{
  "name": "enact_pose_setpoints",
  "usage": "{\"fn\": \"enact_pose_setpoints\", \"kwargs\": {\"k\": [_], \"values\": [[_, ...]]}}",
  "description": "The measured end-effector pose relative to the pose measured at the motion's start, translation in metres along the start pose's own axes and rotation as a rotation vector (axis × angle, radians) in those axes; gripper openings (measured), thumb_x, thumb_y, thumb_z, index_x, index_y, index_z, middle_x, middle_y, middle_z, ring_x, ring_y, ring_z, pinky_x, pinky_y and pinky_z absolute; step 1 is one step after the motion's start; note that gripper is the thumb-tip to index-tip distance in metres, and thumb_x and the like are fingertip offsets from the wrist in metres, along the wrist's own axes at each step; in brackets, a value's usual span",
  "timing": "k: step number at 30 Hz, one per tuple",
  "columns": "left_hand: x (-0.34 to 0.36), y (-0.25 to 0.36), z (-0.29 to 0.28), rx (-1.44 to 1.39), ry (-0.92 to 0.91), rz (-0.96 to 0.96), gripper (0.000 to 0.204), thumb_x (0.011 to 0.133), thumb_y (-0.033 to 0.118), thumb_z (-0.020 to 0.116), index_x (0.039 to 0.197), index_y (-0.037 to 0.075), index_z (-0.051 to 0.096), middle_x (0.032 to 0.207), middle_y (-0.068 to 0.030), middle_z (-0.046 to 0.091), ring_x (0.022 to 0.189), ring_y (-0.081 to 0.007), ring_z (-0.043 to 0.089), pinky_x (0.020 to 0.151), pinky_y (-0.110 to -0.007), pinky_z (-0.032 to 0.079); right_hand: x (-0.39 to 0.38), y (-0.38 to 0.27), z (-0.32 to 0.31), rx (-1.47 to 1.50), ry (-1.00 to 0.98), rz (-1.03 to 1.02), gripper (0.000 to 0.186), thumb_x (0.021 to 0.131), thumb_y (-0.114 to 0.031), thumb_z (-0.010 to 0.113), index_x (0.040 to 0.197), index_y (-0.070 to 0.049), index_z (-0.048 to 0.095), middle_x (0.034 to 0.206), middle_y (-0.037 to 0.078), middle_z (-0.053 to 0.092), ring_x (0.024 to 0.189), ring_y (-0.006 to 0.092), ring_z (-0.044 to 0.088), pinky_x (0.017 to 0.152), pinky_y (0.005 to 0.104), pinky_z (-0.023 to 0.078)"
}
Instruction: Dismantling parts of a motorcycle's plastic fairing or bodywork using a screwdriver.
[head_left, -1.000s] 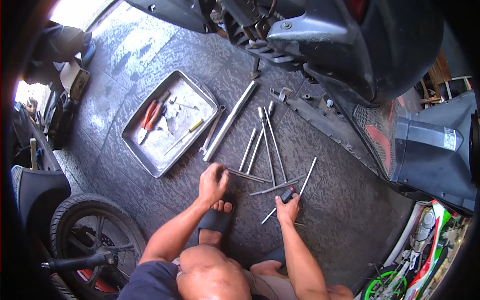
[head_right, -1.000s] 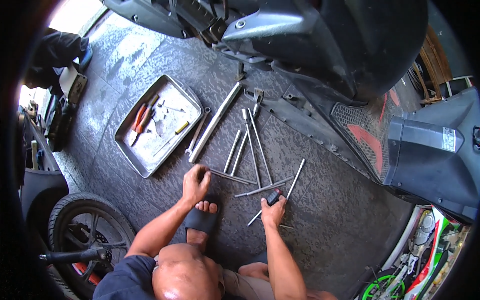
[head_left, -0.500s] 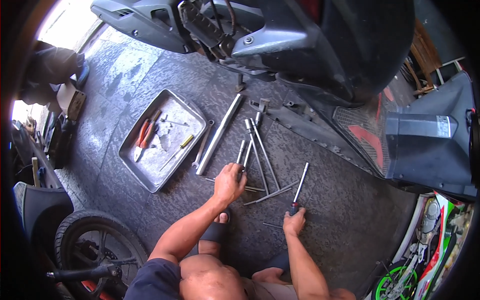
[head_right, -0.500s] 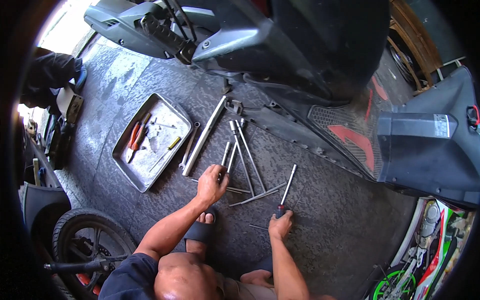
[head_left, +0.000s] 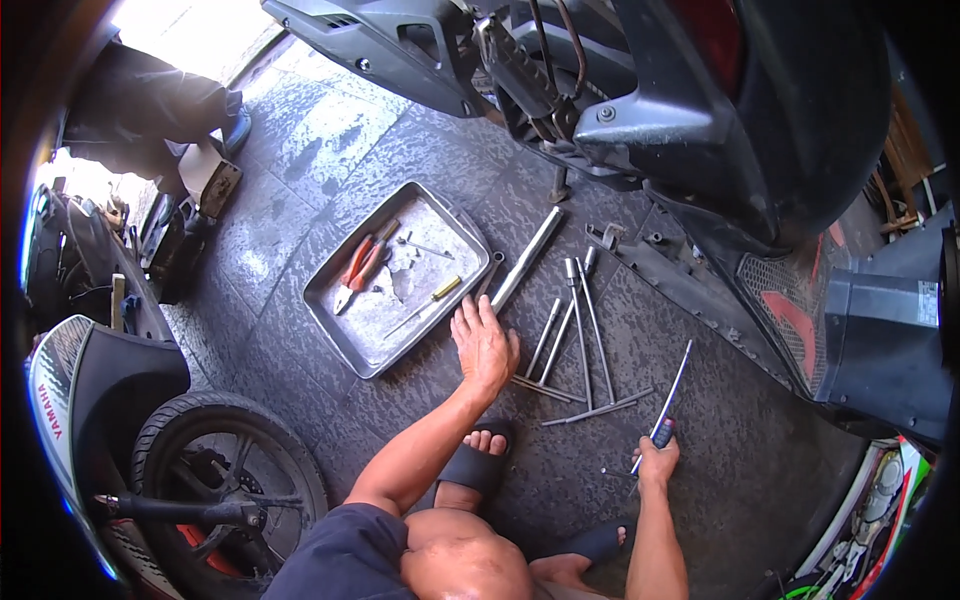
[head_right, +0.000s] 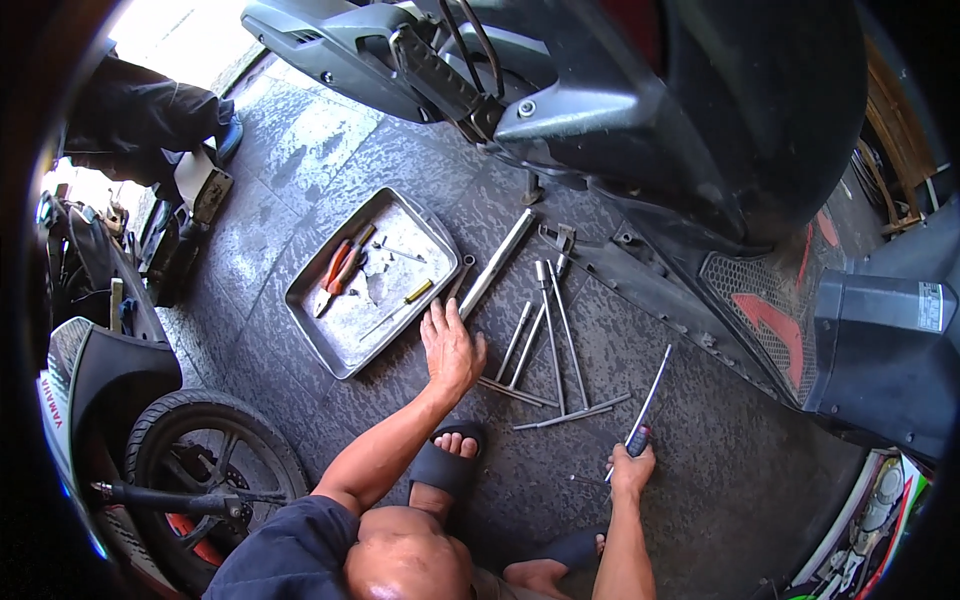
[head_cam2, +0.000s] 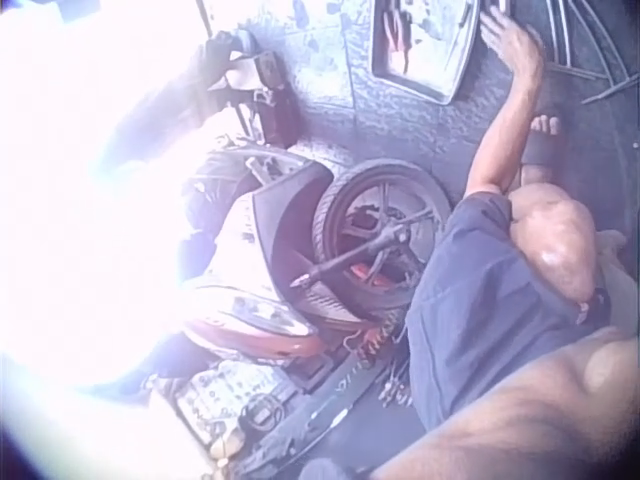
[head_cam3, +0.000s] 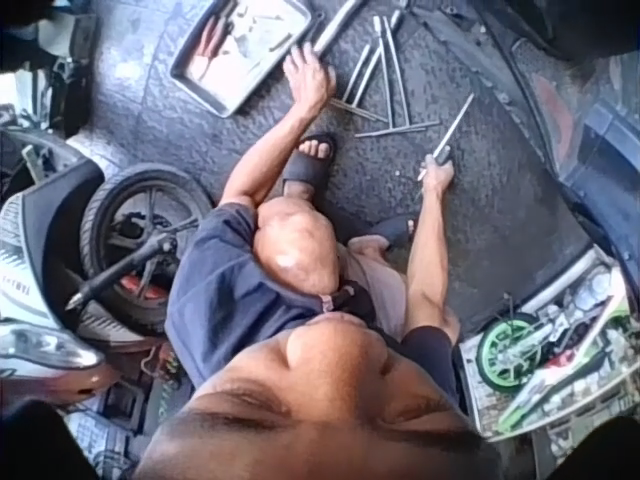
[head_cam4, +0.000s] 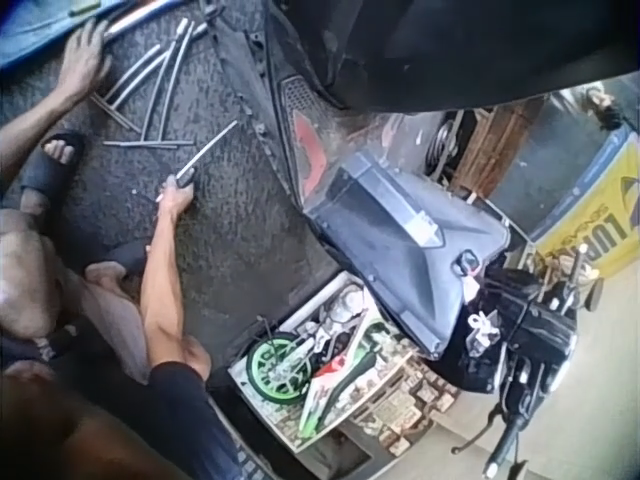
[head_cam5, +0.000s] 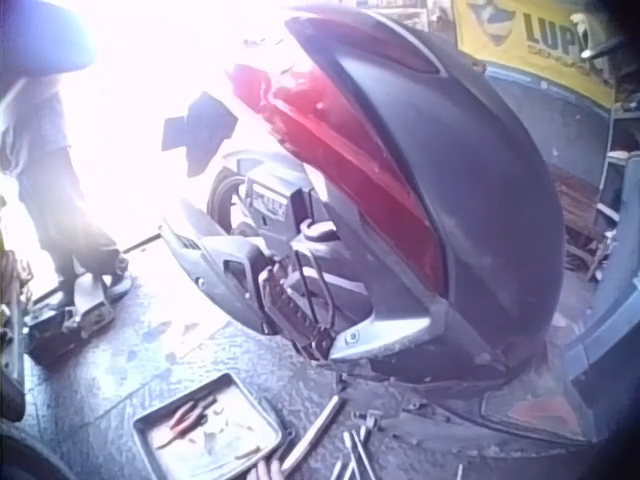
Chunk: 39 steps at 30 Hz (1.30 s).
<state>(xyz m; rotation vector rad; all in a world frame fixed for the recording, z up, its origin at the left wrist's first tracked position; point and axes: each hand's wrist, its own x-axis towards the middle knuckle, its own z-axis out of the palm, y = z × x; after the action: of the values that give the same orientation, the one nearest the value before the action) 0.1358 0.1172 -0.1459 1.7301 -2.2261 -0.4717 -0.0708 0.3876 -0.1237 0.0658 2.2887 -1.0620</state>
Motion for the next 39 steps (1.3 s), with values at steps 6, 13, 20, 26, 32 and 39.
{"fn": "enact_pose_setpoints", "kwargs": {"k": [6,13,20,26,32,39], "values": [[0.018,-0.014,0.026,0.116,-0.044,-0.012,0.057,0.075,0.008,0.061,0.128,-0.005,0.043,0.103,-0.0224,0.055,0.095,-0.0369,0.055,0.081,-0.045,0.047,0.007,-0.041,0.035,-0.077,-0.080,-0.185,0.021,0.080,-0.009,0.072,0.091,-0.001,0.056,0.063,0.004,0.057,0.047,0.0129,0.056,0.039,0.0290,0.046],[0.038,-0.011,0.006,-0.026,-0.303,-0.197,0.036,0.075,0.018,0.067,0.100,-0.002,0.050,0.096,-0.0271,0.065,0.086,-0.0442,0.066,0.077,-0.051,0.054,0.007,-0.091,0.104,-0.521,-0.050,-0.375,0.033,0.072,-0.026,0.073,0.084,0.004,0.065,0.081,0.022,0.066,0.081,0.0419,0.064,0.078,0.0482,0.048],[-0.007,0.035,-0.006,-0.266,-0.501,-0.273,0.055,0.077,0.040,0.074,0.102,-0.004,0.052,0.099,-0.0296,0.064,0.090,-0.0466,0.065,0.080,-0.053,0.052,0.015,-0.069,0.131,-0.584,0.010,-0.564,0.033,0.072,-0.018,0.075,0.092,0.005,0.063,0.098,0.023,0.061,0.098,0.0416,0.058,0.089,0.0476,0.045],[-0.011,0.051,0.002,-0.144,-0.481,-0.164,0.066,0.069,0.042,0.082,0.105,-0.002,0.047,0.105,-0.0246,0.059,0.091,-0.0411,0.066,0.074,-0.047,0.056,0.002,-0.058,0.129,-0.714,0.001,-0.656,0.039,0.071,-0.016,0.078,0.100,0.000,0.057,0.102,0.024,0.058,0.100,0.0427,0.057,0.085,0.0496,0.048],[-0.019,0.038,0.031,-0.036,-0.331,0.007,0.033,0.077,0.019,0.070,0.095,0.000,0.050,0.091,-0.0203,0.063,0.087,-0.0365,0.067,0.071,-0.042,0.056,0.001,-0.061,0.124,-0.765,-0.039,-0.512,0.043,0.075,-0.018,0.073,0.110,-0.005,0.052,0.092,0.027,0.065,0.087,0.0464,0.063,0.078,0.0534,0.050],[-0.013,0.041,0.038,0.041,-0.278,0.159,0.008,0.084,0.005,0.051,0.091,0.001,0.050,0.084,-0.0204,0.066,0.077,-0.0348,0.068,0.069,-0.043,0.055,0.019,-0.021,0.061,-0.612,-0.050,-0.463,0.053,0.066,-0.018,0.071,0.113,0.002,0.055,0.091,0.027,0.066,0.090,0.0452,0.064,0.083,0.0495,0.049]]}}
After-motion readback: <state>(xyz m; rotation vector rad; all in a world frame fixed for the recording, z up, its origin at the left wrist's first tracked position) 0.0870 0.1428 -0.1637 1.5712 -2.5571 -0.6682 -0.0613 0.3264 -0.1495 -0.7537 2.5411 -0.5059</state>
